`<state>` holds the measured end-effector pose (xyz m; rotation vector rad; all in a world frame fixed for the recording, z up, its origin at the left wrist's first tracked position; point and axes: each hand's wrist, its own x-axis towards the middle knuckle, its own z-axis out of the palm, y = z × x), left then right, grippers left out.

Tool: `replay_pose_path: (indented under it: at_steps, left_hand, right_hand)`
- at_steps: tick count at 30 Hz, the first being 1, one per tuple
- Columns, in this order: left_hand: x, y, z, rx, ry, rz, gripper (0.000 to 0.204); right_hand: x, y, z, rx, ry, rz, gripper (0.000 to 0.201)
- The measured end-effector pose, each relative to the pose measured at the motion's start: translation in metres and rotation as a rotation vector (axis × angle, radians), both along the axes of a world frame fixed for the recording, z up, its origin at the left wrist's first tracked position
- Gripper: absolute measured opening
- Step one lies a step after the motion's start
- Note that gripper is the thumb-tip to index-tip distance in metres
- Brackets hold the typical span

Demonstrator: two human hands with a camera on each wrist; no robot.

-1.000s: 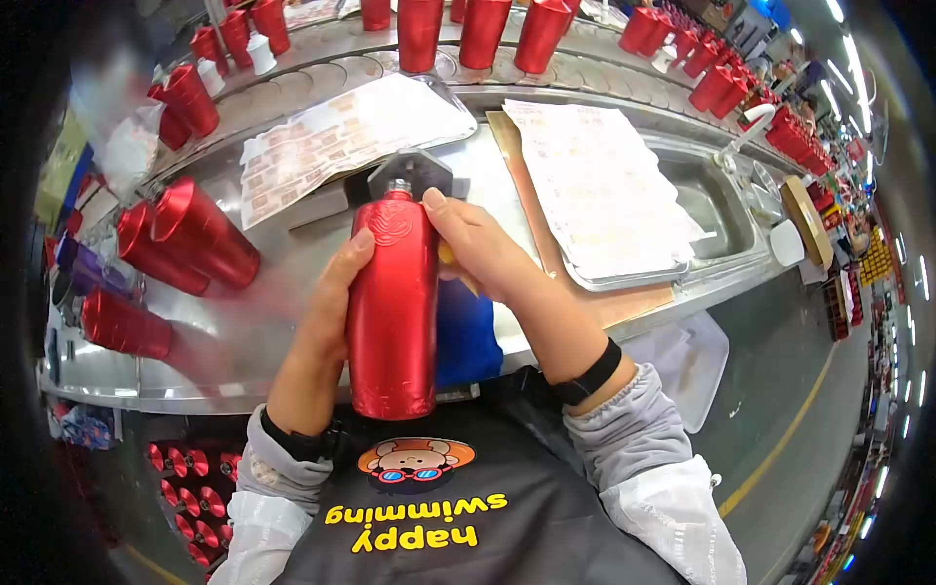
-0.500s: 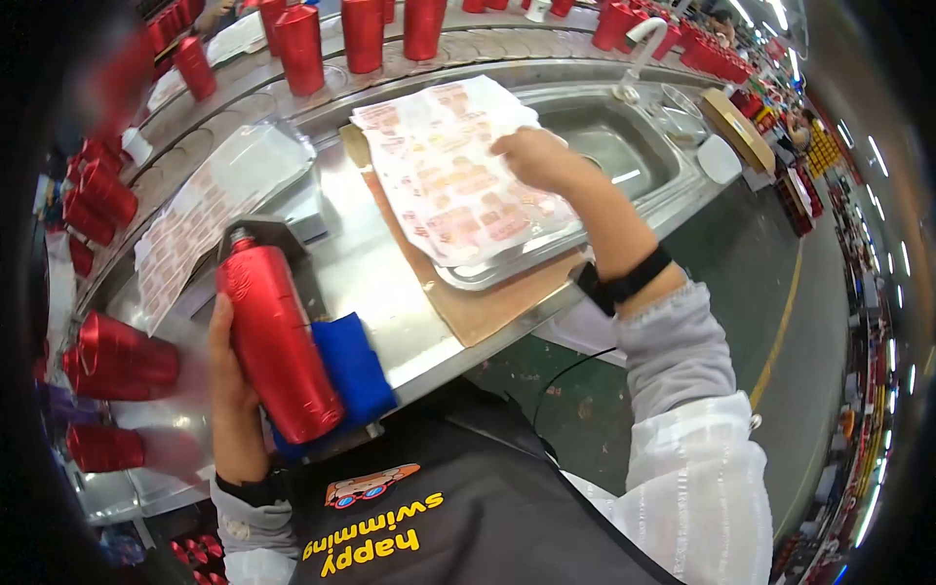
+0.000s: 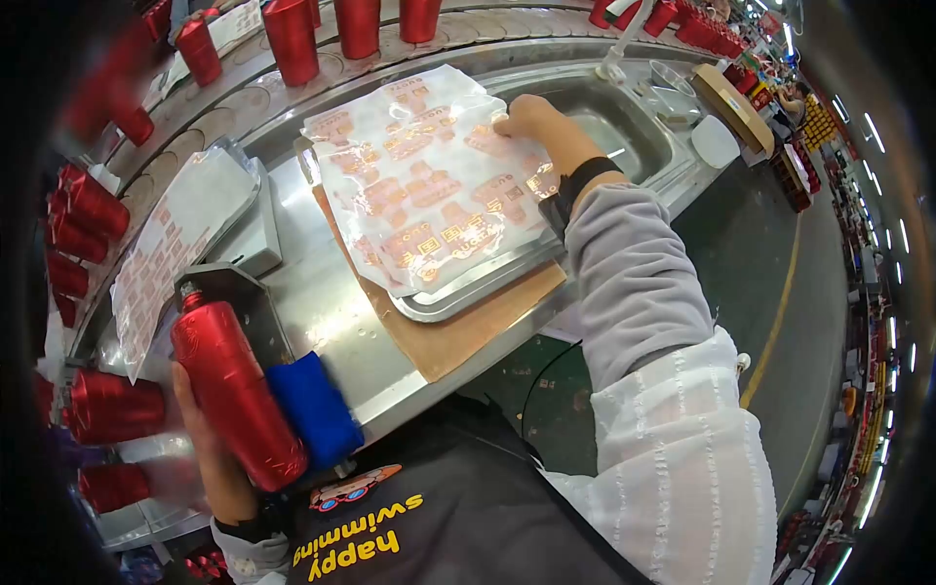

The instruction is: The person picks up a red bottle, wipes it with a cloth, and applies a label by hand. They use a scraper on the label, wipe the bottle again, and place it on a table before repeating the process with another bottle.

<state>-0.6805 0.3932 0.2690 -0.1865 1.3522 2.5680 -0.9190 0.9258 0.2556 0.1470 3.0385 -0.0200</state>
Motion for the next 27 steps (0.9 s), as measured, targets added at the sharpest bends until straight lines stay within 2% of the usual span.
replay_pose_path:
  at_steps: [3, 6, 8, 10, 11, 12, 13, 14, 17, 19, 20, 22, 23, 24, 25, 27]
  left_hand:
    - [0.001, 0.001, 0.002, 0.054, 0.014, -0.012, 0.07]
    - [0.001, 0.004, 0.006, 0.076, 0.029, -0.083, 0.069]
    - [-0.001, 0.003, 0.007, 0.07, 0.032, -0.115, 0.067]
    - [0.003, -0.005, 0.007, 0.049, 0.036, -0.098, 0.064]
    - [0.004, -0.008, 0.002, 0.044, 0.038, -0.082, 0.06]
    - [0.0, -0.011, -0.007, 0.034, 0.04, -0.047, 0.057]
    - [-0.002, -0.017, -0.014, 0.017, 0.04, 0.002, 0.053]
    - [-0.003, -0.018, -0.012, -0.025, 0.081, 0.015, 0.05]
    - [-0.005, -0.011, -0.006, -0.161, 0.194, 0.04, 0.049]
    - [0.001, -0.001, 0.01, -0.348, 0.223, 0.146, 0.05]
    - [0.01, -0.009, 0.007, -0.554, 0.21, 0.171, 0.061]
    - [0.023, -0.011, 0.014, -0.725, 0.595, 0.103, 0.076]
    - [0.033, -0.01, 0.018, -0.8, 0.785, 0.058, 0.084]
    - [0.052, -0.011, 0.029, -1.145, 0.757, -0.083, 0.107]
    - [0.063, -0.004, 0.032, -1.361, 0.777, -0.14, 0.116]
    - [0.07, -0.007, 0.02, -1.373, 0.779, -0.135, 0.12]
  right_hand:
    - [-0.003, 0.01, 0.008, -0.158, -0.021, -0.01, 0.031]
    - [0.007, 0.036, 0.017, -0.172, 0.166, 0.032, 0.026]
    - [0.003, 0.077, 0.005, -0.117, 0.114, 0.042, 0.024]
    - [-0.008, 0.121, -0.025, 0.184, -0.089, 0.11, 0.034]
    - [-0.018, 0.152, -0.065, 0.401, -0.075, 0.19, 0.033]
    - [-0.02, 0.179, -0.09, 0.39, -0.181, 0.251, 0.03]
    - [-0.025, 0.202, -0.115, 0.404, -0.557, 0.114, 0.028]
    - [-0.02, 0.202, -0.123, 0.422, -0.626, 0.077, 0.027]
    - [0.0, 0.205, -0.115, 0.482, -0.499, 0.044, 0.023]
    - [0.006, 0.205, -0.099, 0.489, -0.392, 0.028, 0.021]
    - [0.01, 0.204, -0.089, 0.482, -0.33, 0.025, 0.02]
    - [0.017, 0.194, -0.066, 0.407, -0.113, 0.063, 0.017]
    - [0.025, 0.189, -0.054, 0.29, 0.066, 0.104, 0.017]
    - [0.021, 0.191, -0.045, 0.267, 0.129, 0.197, 0.016]
    - [0.039, 0.148, -0.013, 0.201, 0.264, 0.196, 0.014]
    - [0.036, 0.122, 0.01, 0.132, 0.345, 0.281, 0.018]
